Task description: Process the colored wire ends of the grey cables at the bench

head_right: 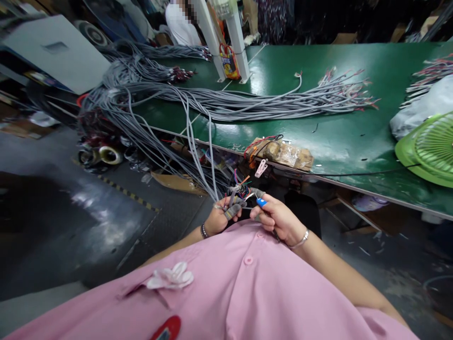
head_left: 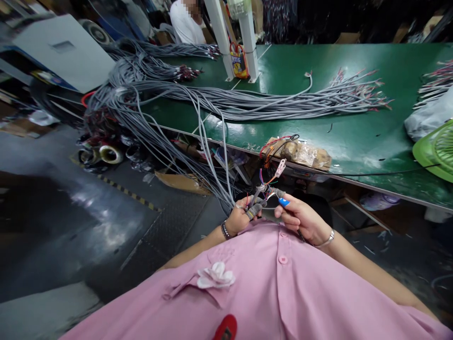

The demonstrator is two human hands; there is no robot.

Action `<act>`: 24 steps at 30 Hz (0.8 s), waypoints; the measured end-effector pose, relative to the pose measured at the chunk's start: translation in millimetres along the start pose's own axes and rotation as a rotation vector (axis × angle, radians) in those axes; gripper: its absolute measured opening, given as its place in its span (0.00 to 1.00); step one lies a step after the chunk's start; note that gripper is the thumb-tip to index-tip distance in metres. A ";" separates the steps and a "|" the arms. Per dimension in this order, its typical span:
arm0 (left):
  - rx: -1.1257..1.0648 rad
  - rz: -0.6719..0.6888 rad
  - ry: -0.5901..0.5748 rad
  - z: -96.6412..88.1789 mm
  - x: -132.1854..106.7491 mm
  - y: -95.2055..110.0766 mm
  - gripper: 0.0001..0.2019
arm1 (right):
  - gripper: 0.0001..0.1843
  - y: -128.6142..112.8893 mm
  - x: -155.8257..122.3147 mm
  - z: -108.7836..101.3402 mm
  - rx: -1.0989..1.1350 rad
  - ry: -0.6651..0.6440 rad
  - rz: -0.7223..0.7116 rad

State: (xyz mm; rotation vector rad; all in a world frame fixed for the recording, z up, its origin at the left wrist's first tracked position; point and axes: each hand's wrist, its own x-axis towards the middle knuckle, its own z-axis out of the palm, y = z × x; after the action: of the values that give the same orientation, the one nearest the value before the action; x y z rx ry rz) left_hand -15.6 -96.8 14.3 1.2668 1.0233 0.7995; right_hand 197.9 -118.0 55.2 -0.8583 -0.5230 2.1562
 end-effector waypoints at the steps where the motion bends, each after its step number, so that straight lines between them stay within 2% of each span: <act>1: 0.004 0.001 0.004 0.4 -0.4 0.4 0.20 | 0.14 0.8 2.2 -1.1 -0.002 -0.001 -0.003; 4: 0.000 0.018 -0.036 0.1 -3.3 2.8 0.20 | 0.12 -0.4 13.0 -15.9 0.015 0.118 -0.054; 7: -0.003 0.065 -0.103 -2.6 -6.9 4.3 0.20 | 0.14 -6.7 21.1 -41.1 0.093 0.382 -0.136; 9: -0.004 0.072 -0.084 -4.3 -7.7 3.4 0.20 | 0.15 -9.4 18.9 -50.0 0.113 0.416 -0.207; 11: -0.030 0.059 -0.017 -4.8 -7.0 1.5 0.20 | 0.13 -8.9 11.1 -45.9 0.069 0.270 -0.183; 14: -0.059 0.050 0.047 -2.8 -4.9 0.6 0.20 | 0.11 -5.5 -2.5 -23.0 -0.018 0.023 -0.084; 16: -0.044 0.050 0.051 -1.0 -4.2 2.4 0.19 | 0.12 -4.3 -7.5 -8.4 -0.037 -0.075 -0.037; 19: -0.013 0.043 0.052 0.2 -4.6 5.7 0.19 | 0.13 -4.4 -7.4 0.4 -0.018 -0.126 0.003; 24: 0.009 0.041 0.047 -1.0 -5.0 6.0 0.20 | 0.14 -3.6 -3.8 -2.6 0.017 -0.129 0.011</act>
State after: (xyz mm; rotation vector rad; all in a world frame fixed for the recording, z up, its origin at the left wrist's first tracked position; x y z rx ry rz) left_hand -18.0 -100.1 21.0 1.2852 1.0421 0.8602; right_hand 203.5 -118.3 57.1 -0.7178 -0.5650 2.2327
